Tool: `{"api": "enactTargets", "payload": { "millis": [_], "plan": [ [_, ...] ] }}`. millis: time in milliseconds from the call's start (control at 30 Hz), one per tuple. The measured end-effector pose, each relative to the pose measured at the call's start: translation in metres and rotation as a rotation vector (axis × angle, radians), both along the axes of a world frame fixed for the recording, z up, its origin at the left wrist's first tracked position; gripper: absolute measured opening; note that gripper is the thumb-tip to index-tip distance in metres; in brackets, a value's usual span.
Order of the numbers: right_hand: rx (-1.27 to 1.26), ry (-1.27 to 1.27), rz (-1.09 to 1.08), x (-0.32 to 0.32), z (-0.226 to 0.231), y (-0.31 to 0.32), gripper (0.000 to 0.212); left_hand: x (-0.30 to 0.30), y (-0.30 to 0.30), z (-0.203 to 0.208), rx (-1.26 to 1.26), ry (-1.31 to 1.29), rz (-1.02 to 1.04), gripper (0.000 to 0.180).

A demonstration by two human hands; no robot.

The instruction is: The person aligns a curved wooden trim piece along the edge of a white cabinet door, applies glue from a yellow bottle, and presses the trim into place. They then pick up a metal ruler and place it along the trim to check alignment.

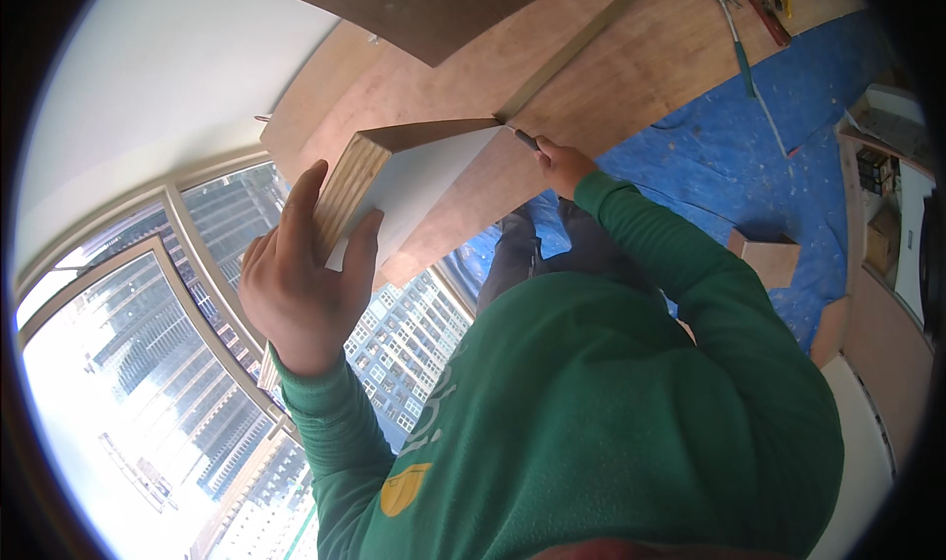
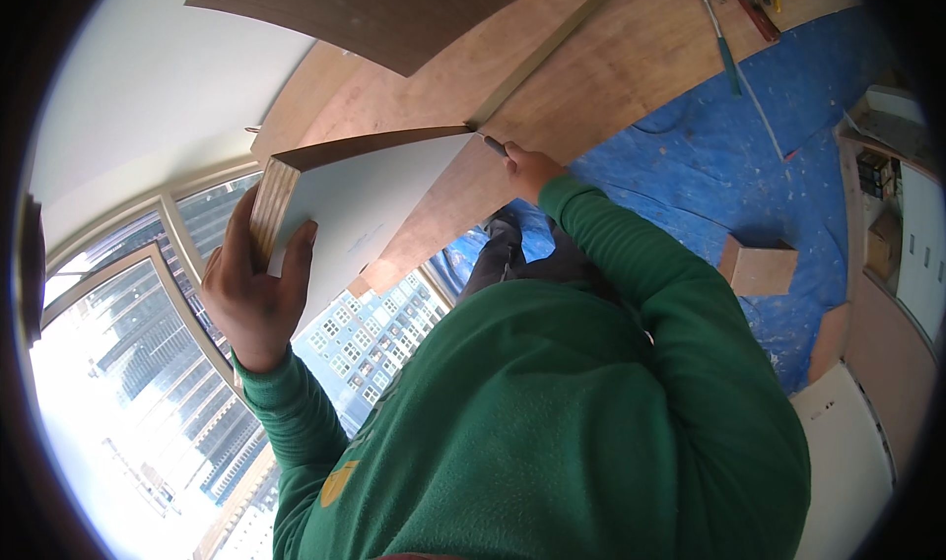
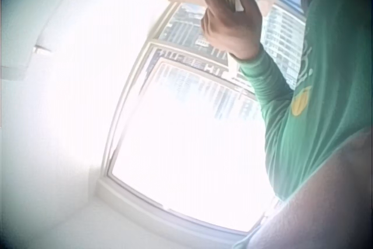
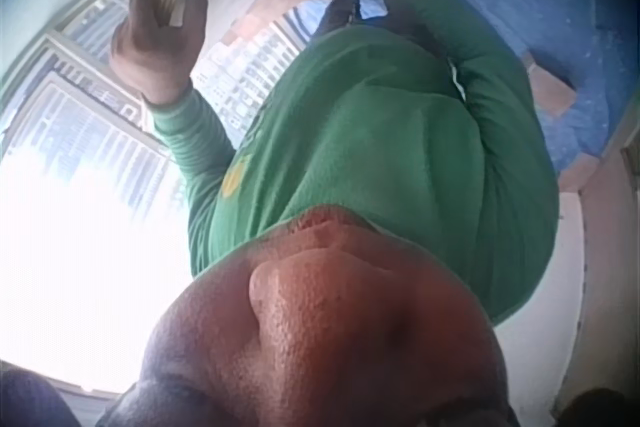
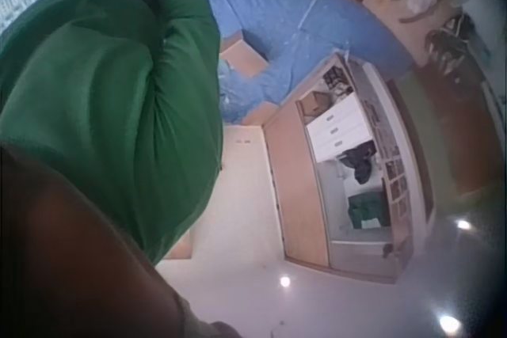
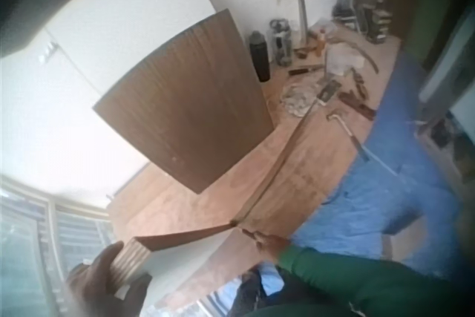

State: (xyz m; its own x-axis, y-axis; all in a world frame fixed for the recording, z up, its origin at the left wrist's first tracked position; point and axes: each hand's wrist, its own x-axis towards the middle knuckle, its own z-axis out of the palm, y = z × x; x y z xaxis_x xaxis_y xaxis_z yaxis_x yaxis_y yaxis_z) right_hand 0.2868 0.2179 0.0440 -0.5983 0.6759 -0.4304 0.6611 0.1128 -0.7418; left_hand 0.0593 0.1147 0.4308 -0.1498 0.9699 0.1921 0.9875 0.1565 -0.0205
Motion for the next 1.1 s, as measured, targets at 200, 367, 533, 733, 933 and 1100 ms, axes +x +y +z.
{"api": "enactTargets", "payload": {
  "millis": [200, 367, 533, 733, 933, 1100],
  "plan": [
    [-0.024, -0.030, -0.005, 0.019, 0.019, -0.011, 0.035, -0.002, 0.003, 0.001, 0.015, -0.022, 0.004, 0.054],
    [-0.035, 0.015, -0.033, 0.031, 0.030, -0.006, 0.038, 0.004, 0.004, 0.005, -0.014, 0.007, 0.024, 0.055],
    [-0.039, 0.136, -0.092, 0.030, 0.045, 0.001, 0.038, 0.003, 0.004, 0.004, 0.046, -0.023, -0.008, 0.056],
    [0.455, -0.073, 0.157, -0.037, 0.046, 0.084, 0.033, 0.008, 0.003, 0.006, 0.025, -0.012, 0.011, 0.056],
    [0.694, -0.224, 0.564, -0.117, 0.020, 0.139, 0.045, 0.018, -0.002, 0.014, -0.014, -0.028, 0.015, 0.056],
    [0.799, -0.213, 0.399, -0.123, 0.001, 0.131, 0.040, 0.023, 0.001, 0.023, -0.009, -0.028, 0.034, 0.057]
  ]
}}
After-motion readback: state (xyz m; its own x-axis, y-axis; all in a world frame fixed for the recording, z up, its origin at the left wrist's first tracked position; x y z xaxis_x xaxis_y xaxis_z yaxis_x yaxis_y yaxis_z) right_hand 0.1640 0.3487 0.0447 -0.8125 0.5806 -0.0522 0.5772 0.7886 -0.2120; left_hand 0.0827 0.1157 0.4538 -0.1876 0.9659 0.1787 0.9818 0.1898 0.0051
